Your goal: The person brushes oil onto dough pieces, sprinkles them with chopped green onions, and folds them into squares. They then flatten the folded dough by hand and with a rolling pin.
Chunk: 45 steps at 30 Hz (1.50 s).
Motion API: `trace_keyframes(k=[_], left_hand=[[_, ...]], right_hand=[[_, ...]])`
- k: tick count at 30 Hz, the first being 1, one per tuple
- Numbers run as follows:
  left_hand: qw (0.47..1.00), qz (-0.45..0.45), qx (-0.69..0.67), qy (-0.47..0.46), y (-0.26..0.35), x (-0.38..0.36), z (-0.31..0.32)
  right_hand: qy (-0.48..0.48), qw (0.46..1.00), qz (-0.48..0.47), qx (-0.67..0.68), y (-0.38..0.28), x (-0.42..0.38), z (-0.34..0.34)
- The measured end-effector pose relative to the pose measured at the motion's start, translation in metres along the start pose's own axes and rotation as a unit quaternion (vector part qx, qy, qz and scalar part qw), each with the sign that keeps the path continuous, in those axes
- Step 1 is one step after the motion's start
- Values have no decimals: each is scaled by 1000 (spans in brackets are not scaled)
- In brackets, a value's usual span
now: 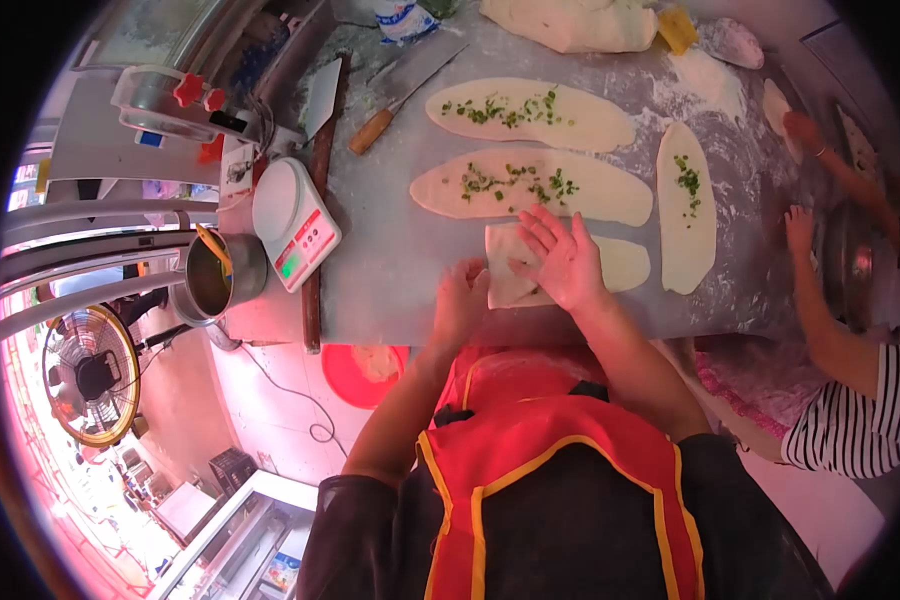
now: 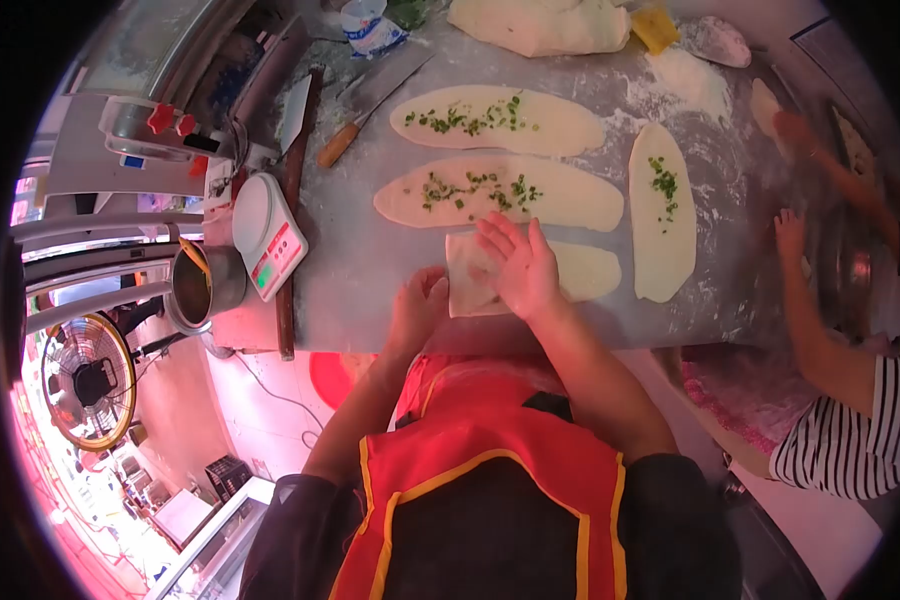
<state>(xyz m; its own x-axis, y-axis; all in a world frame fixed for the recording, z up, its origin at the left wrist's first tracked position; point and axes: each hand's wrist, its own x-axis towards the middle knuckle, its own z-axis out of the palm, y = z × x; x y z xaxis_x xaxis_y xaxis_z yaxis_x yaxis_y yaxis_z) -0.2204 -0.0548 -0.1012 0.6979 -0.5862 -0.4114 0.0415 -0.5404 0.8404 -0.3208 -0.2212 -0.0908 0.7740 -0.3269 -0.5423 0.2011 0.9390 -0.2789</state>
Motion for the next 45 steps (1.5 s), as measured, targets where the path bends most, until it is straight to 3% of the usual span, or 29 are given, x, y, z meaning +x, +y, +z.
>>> trace_keyframes(k=[2, 4, 7, 10, 13, 16, 20, 22, 25, 26, 31, 34, 37, 38, 41, 44, 45], left_hand=[[1000, -26, 11, -9, 4, 4, 3], [998, -60, 10, -20, 9, 8, 4], [986, -97, 88, -105, 20, 20, 0], [967, -10, 247, -69, 20, 19, 11], [960, 127, 248, 14, 23, 11, 19], [980, 141, 144, -3, 57, -5, 25], [984, 97, -68, -130, 77, -12, 50], [977, 189, 74, -60, 67, -10, 57], [926, 314, 210, -8, 41, 0, 68], [904, 352, 242, -1, 34, 3, 73], [866, 368, 339, -24, 16, 8, 92], [857, 373, 353, -36, 15, 9, 96], [845, 382, 370, -57, 18, 11, 93], [841, 383, 377, -64, 21, 12, 91], [840, 379, 383, -62, 22, 14, 92], [853, 382, 349, -67, 26, 13, 86], [858, 388, 329, -67, 27, 11, 84]], right_hand=[[-27, 1000, 7, -13, -9, -15, 16], [14, 999, 11, -31, -5, -8, 3], [1, 996, -16, -86, -11, -11, 3], [11, 974, -59, -218, -5, -28, -7], [59, 946, -63, -312, 2, -33, -21], [59, 926, -75, -365, 7, -46, -14], [96, 909, -99, -393, -5, -59, -9], [101, 888, -134, -428, -15, -58, -17], [136, 723, -223, -640, -17, -49, -47], [141, 703, -228, -658, -20, -50, -45], [190, 600, -256, -734, -29, -63, -49], [52, 406, -385, -827, -34, -72, -52], [50, 354, -292, -887, -24, -75, -65], [40, 371, -300, -878, -25, -73, -69], [38, 340, -288, -894, -32, -77, -67], [172, 410, -376, -813, -64, -87, -78], [214, 425, -359, -803, -70, -87, -84]])
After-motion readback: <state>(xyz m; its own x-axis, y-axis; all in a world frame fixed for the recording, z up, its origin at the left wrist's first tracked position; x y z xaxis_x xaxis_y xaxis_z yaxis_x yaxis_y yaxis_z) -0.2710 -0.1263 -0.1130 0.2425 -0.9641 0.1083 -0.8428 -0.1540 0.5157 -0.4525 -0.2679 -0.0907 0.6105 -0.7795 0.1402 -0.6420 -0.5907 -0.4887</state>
